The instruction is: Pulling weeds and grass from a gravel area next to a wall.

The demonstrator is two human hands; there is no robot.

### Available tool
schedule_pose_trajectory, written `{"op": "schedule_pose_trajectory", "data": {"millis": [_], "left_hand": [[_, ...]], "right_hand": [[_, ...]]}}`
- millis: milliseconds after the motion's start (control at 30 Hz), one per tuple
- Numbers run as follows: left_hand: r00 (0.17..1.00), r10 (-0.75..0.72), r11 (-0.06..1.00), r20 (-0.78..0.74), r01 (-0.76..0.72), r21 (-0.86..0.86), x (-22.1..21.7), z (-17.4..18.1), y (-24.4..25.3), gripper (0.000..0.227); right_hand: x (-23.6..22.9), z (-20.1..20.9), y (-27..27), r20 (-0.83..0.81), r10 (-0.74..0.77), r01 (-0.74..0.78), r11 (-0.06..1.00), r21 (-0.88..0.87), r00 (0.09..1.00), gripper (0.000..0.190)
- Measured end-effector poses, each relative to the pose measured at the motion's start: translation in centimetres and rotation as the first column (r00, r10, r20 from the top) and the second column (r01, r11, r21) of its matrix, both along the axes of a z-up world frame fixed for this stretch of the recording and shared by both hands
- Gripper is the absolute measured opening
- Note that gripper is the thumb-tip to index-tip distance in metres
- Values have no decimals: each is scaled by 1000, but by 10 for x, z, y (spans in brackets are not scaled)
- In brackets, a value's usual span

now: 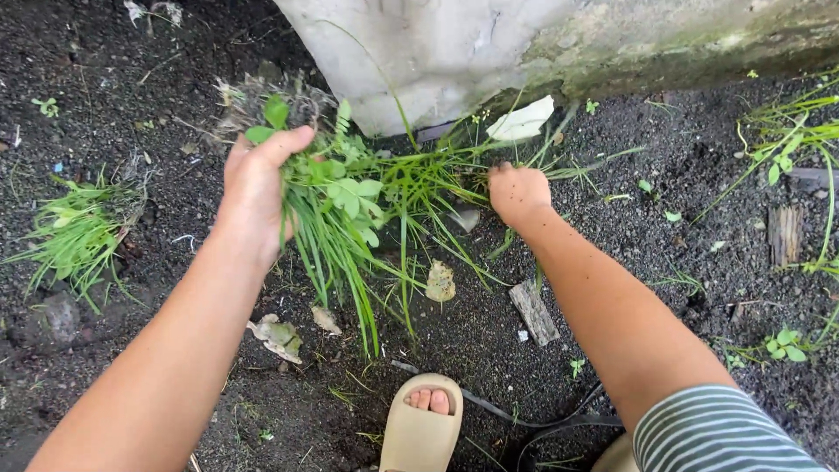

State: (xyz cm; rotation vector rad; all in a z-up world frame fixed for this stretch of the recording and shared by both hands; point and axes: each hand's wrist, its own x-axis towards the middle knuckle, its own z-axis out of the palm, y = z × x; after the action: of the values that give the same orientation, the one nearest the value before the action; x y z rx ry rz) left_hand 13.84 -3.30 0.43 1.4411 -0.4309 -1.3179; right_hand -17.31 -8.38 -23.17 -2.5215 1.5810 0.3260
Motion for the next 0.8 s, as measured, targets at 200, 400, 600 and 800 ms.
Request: {"op": "schedule_pose_trajectory", "data": {"millis": [200, 400, 600, 800], "left_hand": [[999, 55, 998, 3, -55, -26, 0, 37, -5, 38], [999, -41, 917, -11, 33, -398, 25, 71, -3, 23], [990, -134, 897, -41, 104, -430, -1, 85, 4, 18], [995, -100, 951, -9, 93, -295, -35, 73, 0, 35]], "right_hand": [[-4, 0, 0, 43, -94, 90, 993, 74, 995, 25], [-10, 38, -20, 34, -318, 297, 913, 281, 947, 22], [-78, 36, -65, 496, -659, 444, 750, 490, 565, 19], [-89, 54, -29, 731, -336, 510, 860, -20, 594, 17]]}}
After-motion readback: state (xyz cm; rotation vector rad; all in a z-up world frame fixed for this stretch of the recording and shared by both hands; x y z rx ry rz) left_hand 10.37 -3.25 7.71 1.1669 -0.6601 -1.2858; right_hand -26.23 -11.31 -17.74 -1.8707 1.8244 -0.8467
